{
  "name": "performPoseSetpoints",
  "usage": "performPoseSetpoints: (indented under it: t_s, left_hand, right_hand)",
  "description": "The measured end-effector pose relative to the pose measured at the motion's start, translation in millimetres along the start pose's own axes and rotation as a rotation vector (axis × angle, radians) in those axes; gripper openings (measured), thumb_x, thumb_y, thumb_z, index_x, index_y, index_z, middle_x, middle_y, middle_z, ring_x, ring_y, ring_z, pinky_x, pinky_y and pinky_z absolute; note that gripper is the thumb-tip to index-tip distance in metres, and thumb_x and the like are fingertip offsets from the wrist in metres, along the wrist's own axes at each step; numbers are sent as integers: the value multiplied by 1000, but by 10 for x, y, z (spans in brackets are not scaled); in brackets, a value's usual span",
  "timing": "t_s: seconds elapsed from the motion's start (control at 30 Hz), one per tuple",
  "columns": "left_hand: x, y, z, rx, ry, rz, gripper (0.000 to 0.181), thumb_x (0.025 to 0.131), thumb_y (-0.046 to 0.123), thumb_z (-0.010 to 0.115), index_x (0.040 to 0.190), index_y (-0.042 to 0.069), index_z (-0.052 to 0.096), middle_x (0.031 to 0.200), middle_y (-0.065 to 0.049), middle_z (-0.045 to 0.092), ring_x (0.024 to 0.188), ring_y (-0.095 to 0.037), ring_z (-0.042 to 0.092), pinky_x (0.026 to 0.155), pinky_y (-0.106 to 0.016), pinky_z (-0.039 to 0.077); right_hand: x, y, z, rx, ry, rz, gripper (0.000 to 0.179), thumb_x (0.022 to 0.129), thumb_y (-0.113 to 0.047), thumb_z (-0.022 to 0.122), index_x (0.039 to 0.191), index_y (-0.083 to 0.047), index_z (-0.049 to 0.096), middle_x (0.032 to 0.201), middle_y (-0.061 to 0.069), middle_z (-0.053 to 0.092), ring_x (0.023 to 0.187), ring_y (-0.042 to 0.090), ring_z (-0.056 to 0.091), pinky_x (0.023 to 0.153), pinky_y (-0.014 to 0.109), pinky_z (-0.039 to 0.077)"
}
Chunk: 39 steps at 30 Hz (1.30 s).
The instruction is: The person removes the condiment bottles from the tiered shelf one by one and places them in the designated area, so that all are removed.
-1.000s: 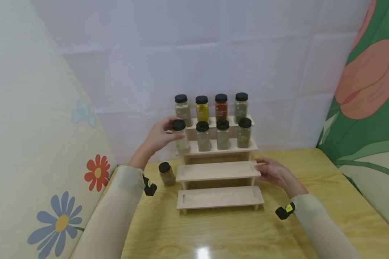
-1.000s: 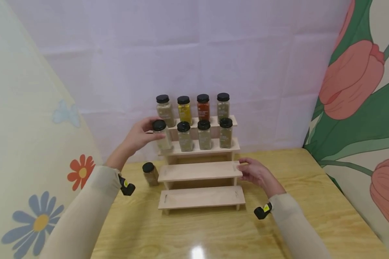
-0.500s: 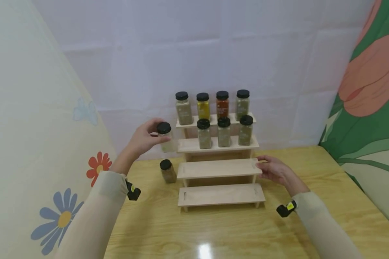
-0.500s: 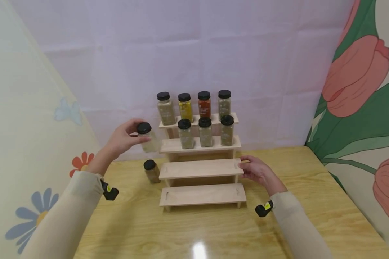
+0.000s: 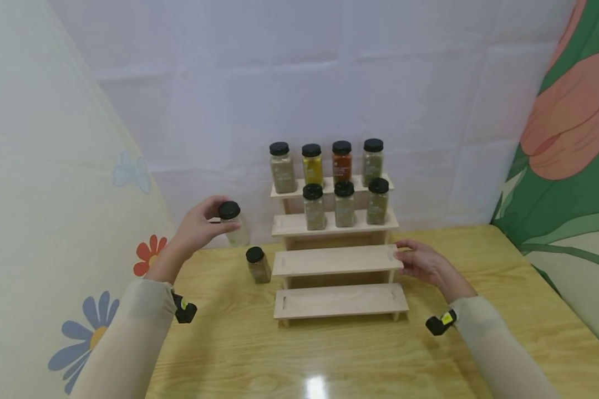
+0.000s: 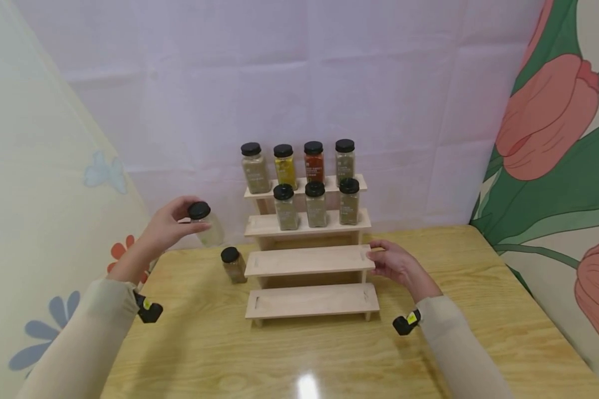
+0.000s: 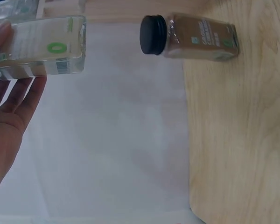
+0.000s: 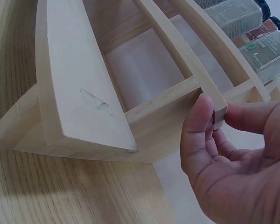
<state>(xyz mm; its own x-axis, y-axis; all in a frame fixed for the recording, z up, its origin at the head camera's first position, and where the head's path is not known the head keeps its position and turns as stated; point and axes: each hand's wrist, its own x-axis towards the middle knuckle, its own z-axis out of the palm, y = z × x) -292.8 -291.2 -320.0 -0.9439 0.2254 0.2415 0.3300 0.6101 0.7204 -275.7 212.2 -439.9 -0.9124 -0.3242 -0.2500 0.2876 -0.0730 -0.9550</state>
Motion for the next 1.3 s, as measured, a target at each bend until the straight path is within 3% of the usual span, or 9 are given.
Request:
performPoseSetpoints:
  t_s: [0.53,0.93,1.3]
  left_hand:
    - [-190,-366,-19,-13,-24,-105,63,90,28,79,139,3,48,132,-18,59,122,-34,57,86,-24,50]
    - [-269,-706,117,-54,-40,-114,61,89,25,81,137,3,50,129,-17,61,115,-22,58,85,-24,51]
    - [-350,-855,248,-92,-65,-129,62,89,24,80,139,2,49,131,-19,60,124,-35,55,87,-27,51]
  right_hand:
    - [6,26,-31,7,10,5,41,102,-1,51,139,5,35,89,0,65,75,9,63,65,23,55]
    - [12,40,-31,20,2,4,40,102,-1,51,138,4,35,87,-1,66,74,9,63,65,23,55]
    - [13,40,-27,27,-10,-4,39,102,-1,52,137,2,37,89,-1,67,75,9,64,66,24,56]
